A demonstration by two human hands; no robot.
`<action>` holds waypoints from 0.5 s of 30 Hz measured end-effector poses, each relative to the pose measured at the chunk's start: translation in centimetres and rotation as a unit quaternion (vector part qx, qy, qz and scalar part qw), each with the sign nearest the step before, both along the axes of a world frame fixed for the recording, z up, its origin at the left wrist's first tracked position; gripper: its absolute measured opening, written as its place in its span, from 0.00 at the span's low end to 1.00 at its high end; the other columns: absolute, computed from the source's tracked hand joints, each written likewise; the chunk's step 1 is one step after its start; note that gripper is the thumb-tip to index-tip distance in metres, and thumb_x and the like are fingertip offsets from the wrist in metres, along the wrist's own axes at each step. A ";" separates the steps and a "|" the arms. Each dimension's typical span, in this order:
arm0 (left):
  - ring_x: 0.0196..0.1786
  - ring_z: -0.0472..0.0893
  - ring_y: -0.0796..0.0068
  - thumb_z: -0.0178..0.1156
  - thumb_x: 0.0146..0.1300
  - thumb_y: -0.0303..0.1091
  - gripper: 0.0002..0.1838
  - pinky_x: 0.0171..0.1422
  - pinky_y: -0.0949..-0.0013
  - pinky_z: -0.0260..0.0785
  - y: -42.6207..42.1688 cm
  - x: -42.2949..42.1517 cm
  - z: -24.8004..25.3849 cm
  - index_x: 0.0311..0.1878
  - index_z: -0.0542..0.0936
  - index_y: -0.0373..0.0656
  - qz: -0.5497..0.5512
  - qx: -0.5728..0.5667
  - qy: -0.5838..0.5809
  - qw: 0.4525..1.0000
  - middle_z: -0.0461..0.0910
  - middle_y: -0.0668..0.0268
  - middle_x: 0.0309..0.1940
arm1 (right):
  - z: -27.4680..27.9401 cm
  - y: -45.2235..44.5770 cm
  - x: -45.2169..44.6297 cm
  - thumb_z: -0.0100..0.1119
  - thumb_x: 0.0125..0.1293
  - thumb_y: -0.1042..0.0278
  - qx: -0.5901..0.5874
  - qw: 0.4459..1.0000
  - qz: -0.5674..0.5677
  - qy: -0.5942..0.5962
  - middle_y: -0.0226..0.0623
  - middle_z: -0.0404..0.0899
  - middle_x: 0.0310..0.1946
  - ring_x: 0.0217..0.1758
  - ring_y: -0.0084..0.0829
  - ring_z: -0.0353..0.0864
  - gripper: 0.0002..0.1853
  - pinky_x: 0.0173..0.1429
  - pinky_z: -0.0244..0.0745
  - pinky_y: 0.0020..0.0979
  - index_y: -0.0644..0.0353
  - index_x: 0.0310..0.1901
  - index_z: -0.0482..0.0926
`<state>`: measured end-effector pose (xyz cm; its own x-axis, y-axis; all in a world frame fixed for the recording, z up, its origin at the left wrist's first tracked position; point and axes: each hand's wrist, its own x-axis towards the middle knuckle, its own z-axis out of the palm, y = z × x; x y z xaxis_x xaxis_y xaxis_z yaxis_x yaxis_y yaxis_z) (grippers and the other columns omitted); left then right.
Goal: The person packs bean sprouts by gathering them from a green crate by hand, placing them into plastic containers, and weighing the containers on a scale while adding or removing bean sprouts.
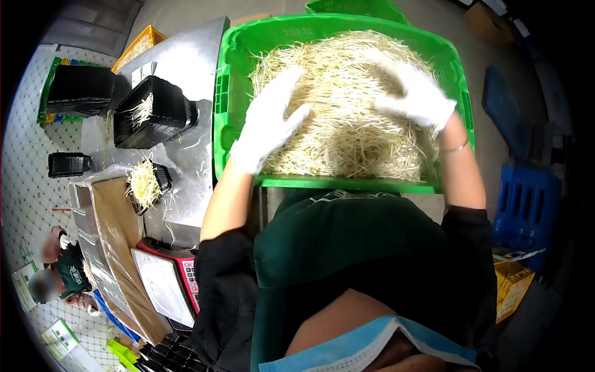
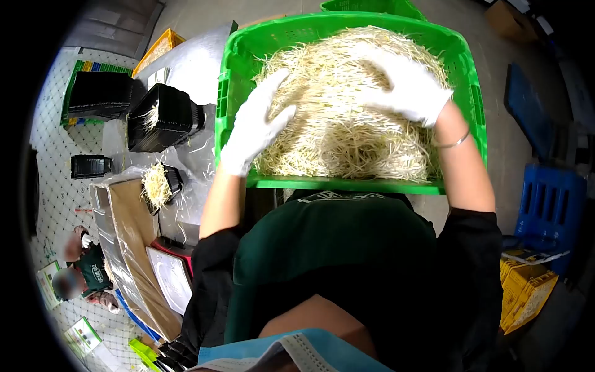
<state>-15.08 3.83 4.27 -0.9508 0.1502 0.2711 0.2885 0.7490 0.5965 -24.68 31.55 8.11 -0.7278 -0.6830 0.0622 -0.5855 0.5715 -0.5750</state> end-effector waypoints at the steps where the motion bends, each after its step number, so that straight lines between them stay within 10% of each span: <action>1: 0.68 0.68 0.56 0.65 0.59 0.44 0.35 0.72 0.60 0.59 0.8 -1.6 -0.8 0.67 0.66 0.40 -0.027 -0.008 -0.012 1.000 0.68 0.52 0.65 | -0.6 1.2 -1.6 0.63 0.58 0.45 -0.007 0.999 -0.038 0.007 0.45 0.66 0.67 0.71 0.40 0.65 0.40 0.73 0.59 0.37 0.55 0.69 0.64; 6: 0.73 0.59 0.51 0.65 0.56 0.53 0.44 0.76 0.58 0.51 4.5 -6.9 -5.6 0.70 0.61 0.39 -0.158 -0.023 -0.047 0.986 0.61 0.48 0.69 | -5.5 2.3 -0.3 0.59 0.61 0.42 0.100 0.995 -0.015 -0.017 0.47 0.67 0.66 0.66 0.44 0.70 0.39 0.70 0.64 0.39 0.53 0.70 0.62; 10: 0.73 0.55 0.43 0.70 0.46 0.52 0.55 0.77 0.55 0.48 5.1 -1.9 -4.7 0.73 0.54 0.37 -0.262 -0.019 -0.077 0.962 0.53 0.42 0.71 | -5.4 4.5 6.8 0.77 0.35 0.57 0.062 0.997 0.035 -0.001 0.50 0.61 0.68 0.70 0.46 0.60 0.58 0.75 0.51 0.39 0.61 0.71 0.57; 12: 0.73 0.56 0.44 0.76 0.33 0.52 0.63 0.76 0.54 0.49 6.0 -0.6 -7.3 0.72 0.54 0.37 -0.169 -0.381 0.109 0.902 0.54 0.42 0.71 | -6.3 4.5 7.4 0.77 0.33 0.68 0.109 0.989 0.052 0.081 0.49 0.58 0.69 0.72 0.46 0.57 0.59 0.76 0.48 0.40 0.59 0.72 0.55; 14: 0.72 0.58 0.45 0.78 0.28 0.48 0.65 0.74 0.54 0.53 5.8 -2.9 -5.7 0.73 0.54 0.37 -0.173 -0.371 0.121 0.904 0.58 0.44 0.69 | -6.4 3.8 4.9 0.74 0.38 0.65 0.315 0.928 0.021 0.200 0.49 0.55 0.70 0.73 0.47 0.55 0.57 0.78 0.44 0.40 0.58 0.73 0.53; 15: 0.72 0.59 0.45 0.77 0.31 0.47 0.63 0.74 0.55 0.54 5.7 -4.2 -5.1 0.73 0.54 0.37 -0.184 -0.254 0.050 0.948 0.58 0.45 0.69 | -7.8 4.0 2.9 0.68 0.48 0.57 0.199 0.954 0.025 0.225 0.50 0.65 0.64 0.65 0.46 0.68 0.52 0.71 0.61 0.40 0.58 0.73 0.50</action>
<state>-19.26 9.51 -0.87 -0.7821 0.6021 0.1604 0.6220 0.7700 0.1422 -21.80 35.58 0.30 -0.6542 -0.7512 0.0881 -0.7543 0.6565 -0.0031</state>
